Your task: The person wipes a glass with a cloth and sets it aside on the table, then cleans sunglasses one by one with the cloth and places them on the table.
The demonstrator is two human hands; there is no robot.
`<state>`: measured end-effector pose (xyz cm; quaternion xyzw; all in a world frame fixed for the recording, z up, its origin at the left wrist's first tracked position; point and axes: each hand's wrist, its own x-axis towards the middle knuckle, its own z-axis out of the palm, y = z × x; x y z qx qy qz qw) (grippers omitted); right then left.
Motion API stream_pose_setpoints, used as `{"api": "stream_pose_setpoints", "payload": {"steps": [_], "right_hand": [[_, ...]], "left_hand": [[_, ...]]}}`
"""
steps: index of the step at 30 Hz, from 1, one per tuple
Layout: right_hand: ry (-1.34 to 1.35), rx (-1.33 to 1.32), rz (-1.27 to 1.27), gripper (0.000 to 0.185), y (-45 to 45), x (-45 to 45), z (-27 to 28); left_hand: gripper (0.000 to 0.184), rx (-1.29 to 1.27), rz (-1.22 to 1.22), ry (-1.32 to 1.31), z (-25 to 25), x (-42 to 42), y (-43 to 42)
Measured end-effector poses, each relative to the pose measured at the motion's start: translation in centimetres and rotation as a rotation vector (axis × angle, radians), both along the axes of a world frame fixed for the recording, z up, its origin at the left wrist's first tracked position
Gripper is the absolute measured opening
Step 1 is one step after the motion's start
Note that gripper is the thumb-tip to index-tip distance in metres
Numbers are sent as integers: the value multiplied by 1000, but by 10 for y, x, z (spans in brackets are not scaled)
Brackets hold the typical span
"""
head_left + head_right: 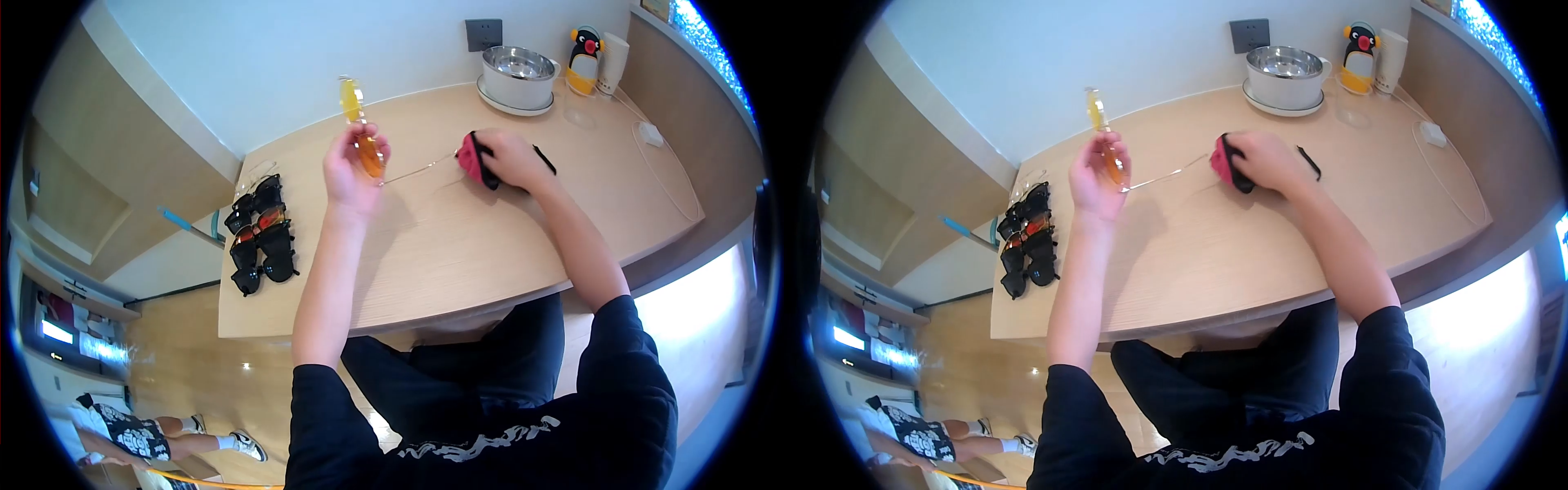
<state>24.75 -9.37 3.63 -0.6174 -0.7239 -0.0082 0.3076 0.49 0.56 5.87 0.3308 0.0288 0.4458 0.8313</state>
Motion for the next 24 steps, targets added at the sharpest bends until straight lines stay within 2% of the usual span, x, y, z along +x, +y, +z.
{"api": "stream_pose_setpoints", "payload": {"steps": [2, 4, 5, 6, 10, 12, 13, 15, 16, 19, 21, 22, 24], "right_hand": [[-18, -33, -94, 14, 4, 13, -7], [573, 63, -38, 17, 10, 19, -19], [680, 46, 65, 21, 18, 27, -30], [678, 45, 64, 21, 15, 22, -27], [1102, -151, 295, 29, -7, -33, 0], [1056, -180, 264, 29, 0, -40, -11], [1117, -197, 306, 26, 2, -42, -15], [1064, -195, 297, 27, 3, -42, -15], [1013, -198, 288, 27, 1, -43, -13], [1101, -193, 204, 23, -2, -46, -11], [1117, -171, 169, 21, -3, -48, -10], [1067, -111, 228, 22, -6, -51, -8], [1031, -88, 267, 25, -10, -53, -6]], "left_hand": [[16, -58, -57, -145, -3, -9, 12], [17, -53, -73, -150, -6, -9, 13], [16, -46, -86, -182, -8, -7, 12], [16, -38, -98, -214, -10, -5, 10], [14, -155, -15, -200, -7, 4, -4], [16, -22, -123, -138, -16, 10, -5], [16, -19, -126, -139, -19, 16, -9], [18, 90, -149, 113, -23, 28, -18], [18, 93, -151, 111, -23, 30, -20], [18, 165, -82, 241, -25, 35, -24], [17, 518, 148, 520, -29, 34, -19], [17, 521, 137, 517, -33, 35, -17], [18, 726, 408, 637, -42, 40, -16]]}}
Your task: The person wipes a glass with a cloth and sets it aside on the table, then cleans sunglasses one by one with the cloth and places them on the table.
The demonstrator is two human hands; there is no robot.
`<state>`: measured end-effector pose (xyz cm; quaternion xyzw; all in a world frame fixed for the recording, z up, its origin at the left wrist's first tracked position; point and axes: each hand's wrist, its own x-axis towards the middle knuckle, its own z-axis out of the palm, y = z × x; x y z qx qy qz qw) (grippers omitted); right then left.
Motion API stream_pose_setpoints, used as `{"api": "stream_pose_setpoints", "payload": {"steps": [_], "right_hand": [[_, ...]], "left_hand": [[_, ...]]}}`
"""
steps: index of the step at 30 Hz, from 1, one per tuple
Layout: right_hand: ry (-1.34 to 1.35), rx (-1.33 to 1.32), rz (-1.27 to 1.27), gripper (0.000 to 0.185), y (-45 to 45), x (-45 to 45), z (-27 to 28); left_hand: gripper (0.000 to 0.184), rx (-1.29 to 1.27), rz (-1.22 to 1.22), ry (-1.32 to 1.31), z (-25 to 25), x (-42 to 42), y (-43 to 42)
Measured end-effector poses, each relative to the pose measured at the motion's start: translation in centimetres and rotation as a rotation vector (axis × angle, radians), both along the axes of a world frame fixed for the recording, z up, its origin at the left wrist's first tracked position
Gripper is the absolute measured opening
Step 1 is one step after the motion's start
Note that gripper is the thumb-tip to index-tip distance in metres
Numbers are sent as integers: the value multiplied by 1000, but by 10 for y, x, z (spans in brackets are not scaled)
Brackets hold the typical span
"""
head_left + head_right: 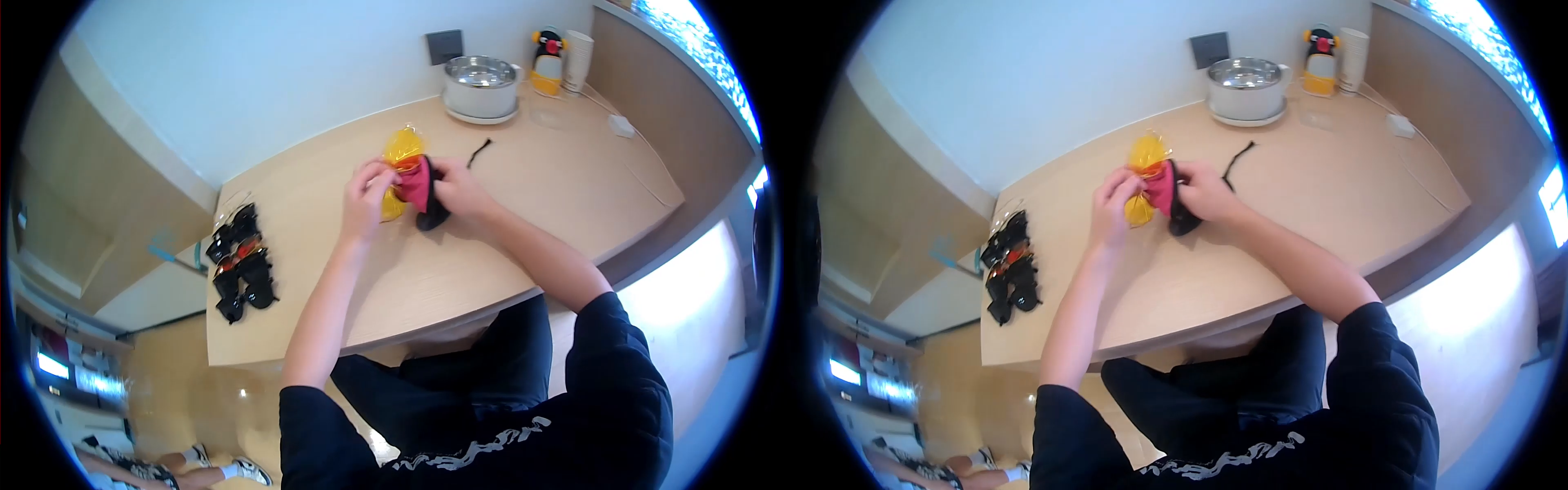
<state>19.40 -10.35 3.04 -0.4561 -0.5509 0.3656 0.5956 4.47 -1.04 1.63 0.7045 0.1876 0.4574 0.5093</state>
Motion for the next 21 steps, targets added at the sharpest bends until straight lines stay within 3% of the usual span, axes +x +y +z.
{"api": "stream_pose_setpoints", "payload": {"steps": [3, 7, 13, 15, 19, 21], "right_hand": [[13, -1, 78, 28, 8, 10, -11], [34, -30, 107, 27, 11, 13, -10], [49, -40, 59, 25, 17, 27, -16], [-191, 30, -80, 24, 23, 37, -20], [-404, -50, -130, 22, 15, 53, -9], [-497, 12, -224, 21, 25, 64, -18]], "left_hand": [[18, -235, -80, -88, 3, -1, -1], [18, -167, -8, -112, 3, 2, -5], [16, -324, -31, -33, 2, -8, 10], [21, -311, -66, -60, 6, -14, 19], [22, -285, 41, -3, 15, -22, 39], [22, -298, 67, 256, 16, -18, 59]]}}
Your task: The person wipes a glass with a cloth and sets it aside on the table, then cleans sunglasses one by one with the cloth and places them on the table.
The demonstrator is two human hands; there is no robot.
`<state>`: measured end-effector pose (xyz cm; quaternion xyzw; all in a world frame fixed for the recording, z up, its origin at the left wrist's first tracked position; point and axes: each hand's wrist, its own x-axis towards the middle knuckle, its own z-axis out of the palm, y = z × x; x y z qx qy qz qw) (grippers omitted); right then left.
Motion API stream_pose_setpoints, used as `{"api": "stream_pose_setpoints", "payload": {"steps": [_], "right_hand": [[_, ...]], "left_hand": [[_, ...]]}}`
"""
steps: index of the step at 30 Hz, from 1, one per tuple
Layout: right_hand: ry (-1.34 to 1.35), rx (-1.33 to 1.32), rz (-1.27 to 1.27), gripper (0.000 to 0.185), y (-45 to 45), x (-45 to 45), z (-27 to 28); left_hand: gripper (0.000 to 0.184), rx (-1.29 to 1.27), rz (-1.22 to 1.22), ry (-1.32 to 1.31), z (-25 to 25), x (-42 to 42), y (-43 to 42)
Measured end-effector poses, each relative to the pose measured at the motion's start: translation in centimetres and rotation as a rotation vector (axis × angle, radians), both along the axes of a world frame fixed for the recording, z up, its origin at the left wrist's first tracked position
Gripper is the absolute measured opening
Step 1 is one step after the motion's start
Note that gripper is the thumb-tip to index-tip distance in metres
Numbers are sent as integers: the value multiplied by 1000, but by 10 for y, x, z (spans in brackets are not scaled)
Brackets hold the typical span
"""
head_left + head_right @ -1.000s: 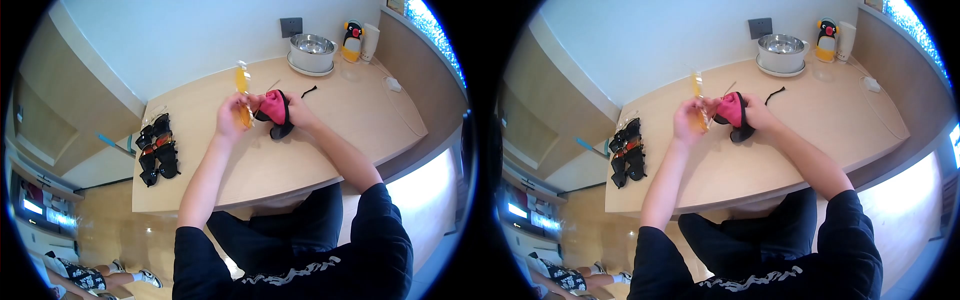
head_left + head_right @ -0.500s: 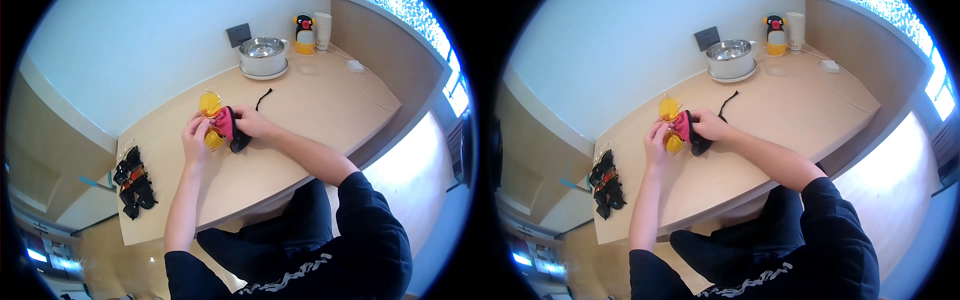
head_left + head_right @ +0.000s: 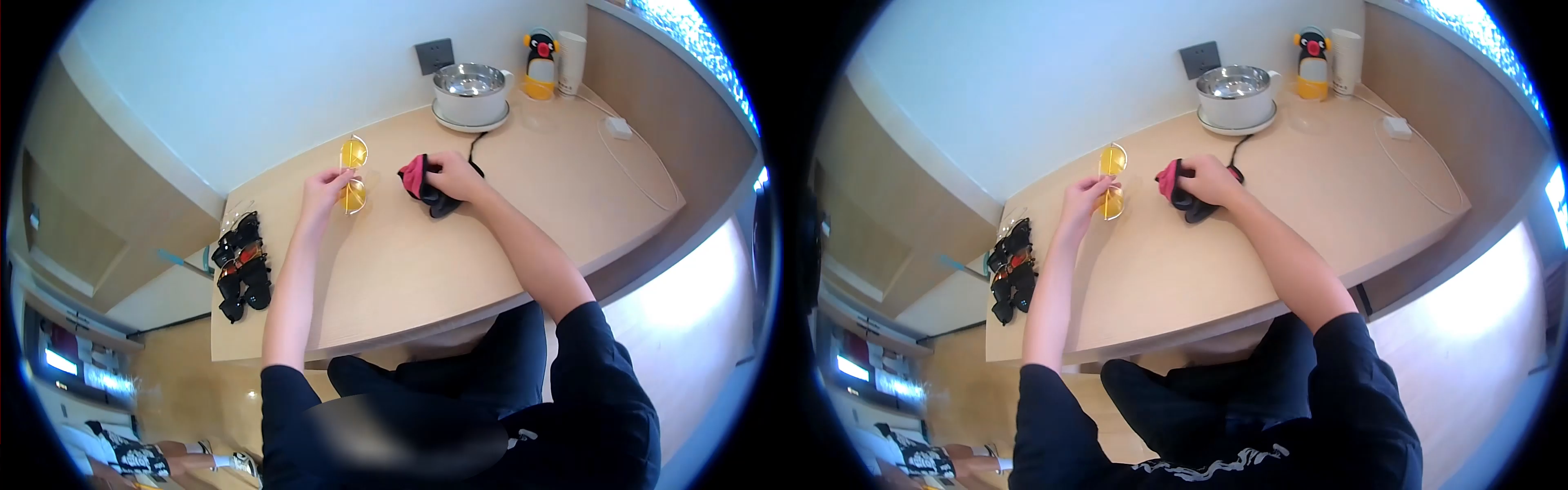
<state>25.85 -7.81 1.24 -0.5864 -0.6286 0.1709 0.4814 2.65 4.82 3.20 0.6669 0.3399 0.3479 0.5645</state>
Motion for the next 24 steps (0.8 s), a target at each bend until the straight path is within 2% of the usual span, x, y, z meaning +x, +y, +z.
{"api": "stream_pose_setpoints", "payload": {"steps": [1, 3, 4, 6, 9, 14, 16, 18, 20, 22, 24], "right_hand": [[-7, 9, 16, 21, 3, 2, -1], [65, -26, 10, 22, 5, 4, -6], [48, -8, 13, 22, 7, 4, -8], [34, -10, 19, 22, 13, 5, -14], [36, 12, 12, 23, 15, 3, -16], [-109, -3, -69, 23, 14, 1, -13], [-186, -16, -82, 24, 16, 0, -13], [-213, -22, -101, 24, 18, -1, -12], [-236, -26, -104, 23, 21, -5, -10], [-221, 17, -91, 22, 23, -8, -10], [-210, 30, -94, 22, 27, -10, -12]], "left_hand": [[22, 9, 16, -7, -2, 4, 14], [22, 113, -57, 293, -1, 14, 42], [22, 122, -48, 291, 7, 21, 50], [20, 151, -150, 471, 17, 41, 61], [20, 283, -129, 448, 19, 77, 80], [21, 545, -82, 517, -17, 138, 137], [21, 619, -74, 516, -17, 155, 142], [19, 837, 36, 670, -20, 169, 141], [14, 957, 88, 649, -27, 177, 143], [12, 882, 148, 638, -24, 185, 131], [11, 944, 212, 644, -28, 188, 131]]}}
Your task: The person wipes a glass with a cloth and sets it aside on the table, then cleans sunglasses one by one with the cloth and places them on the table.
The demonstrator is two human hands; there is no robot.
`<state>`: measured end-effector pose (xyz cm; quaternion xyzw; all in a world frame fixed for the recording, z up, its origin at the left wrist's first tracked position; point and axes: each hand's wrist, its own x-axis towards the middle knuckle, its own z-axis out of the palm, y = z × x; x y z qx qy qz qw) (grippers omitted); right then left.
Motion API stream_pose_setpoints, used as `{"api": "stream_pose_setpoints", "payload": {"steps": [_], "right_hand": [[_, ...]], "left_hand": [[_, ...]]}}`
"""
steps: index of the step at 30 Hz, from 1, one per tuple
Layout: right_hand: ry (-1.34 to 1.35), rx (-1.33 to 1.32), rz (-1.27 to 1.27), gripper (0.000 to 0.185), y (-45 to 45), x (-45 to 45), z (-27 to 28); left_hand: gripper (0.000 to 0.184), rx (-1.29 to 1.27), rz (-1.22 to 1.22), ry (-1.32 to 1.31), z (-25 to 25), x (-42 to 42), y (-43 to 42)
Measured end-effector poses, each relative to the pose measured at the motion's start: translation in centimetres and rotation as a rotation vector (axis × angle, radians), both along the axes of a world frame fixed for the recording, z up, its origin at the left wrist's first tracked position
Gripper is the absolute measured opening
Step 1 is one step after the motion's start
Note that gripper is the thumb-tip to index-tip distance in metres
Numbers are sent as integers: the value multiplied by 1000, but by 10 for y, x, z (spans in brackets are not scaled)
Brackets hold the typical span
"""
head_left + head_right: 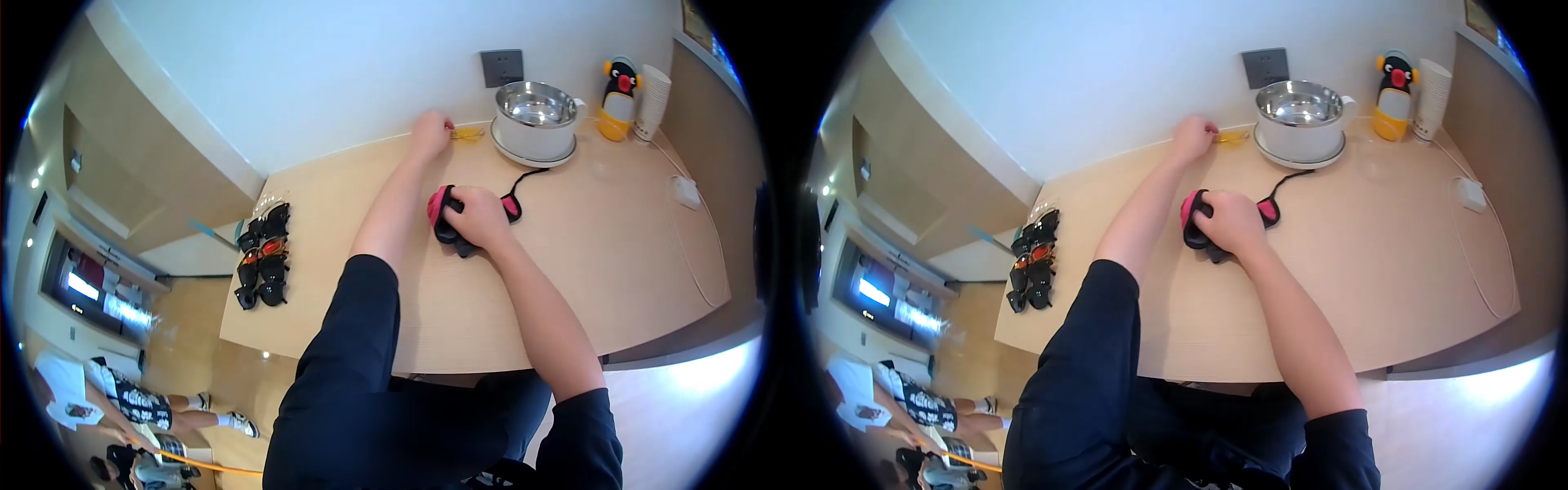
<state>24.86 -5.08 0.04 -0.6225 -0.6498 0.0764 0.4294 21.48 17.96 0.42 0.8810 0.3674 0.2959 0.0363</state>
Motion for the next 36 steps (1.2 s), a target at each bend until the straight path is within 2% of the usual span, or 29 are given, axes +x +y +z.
{"api": "stream_pose_setpoints", "payload": {"steps": [7, 9, 12, 15, 17, 25, 27, 32, 34, 36], "right_hand": [[17, 9, 3, 22, 5, -1, -2], [17, -11, 20, 22, 4, -2, 0], [51, -35, 21, 23, 3, -3, 4], [4, 6, 24, 23, 5, -1, -1], [-4, 71, 6, 22, 6, 0, -4], [-27, -11, 4, 23, 4, -1, 1], [-37, -8, 3, 23, 4, 0, 1], [7, -8, 30, 23, 5, 1, -2], [-8, 4, 26, 23, 6, 1, -2], [22, -22, 45, 22, 7, 0, -2]], "left_hand": [[8, 134, 47, -70, -6, 4, -2], [6, 341, 33, -265, -5, 6, -6], [5, 491, 47, -226, -7, 5, -1], [5, 430, 162, -216, -18, 15, 13], [5, 429, 108, -225, -22, 19, 13], [4, 493, 65, -237, -17, 6, -3], [9, 426, 90, -150, -17, 6, -5], [9, 309, 68, -139, -14, 2, -8], [8, 422, 26, -172, -7, -11, -7], [9, 392, 38, -110, 17, -39, -16]]}}
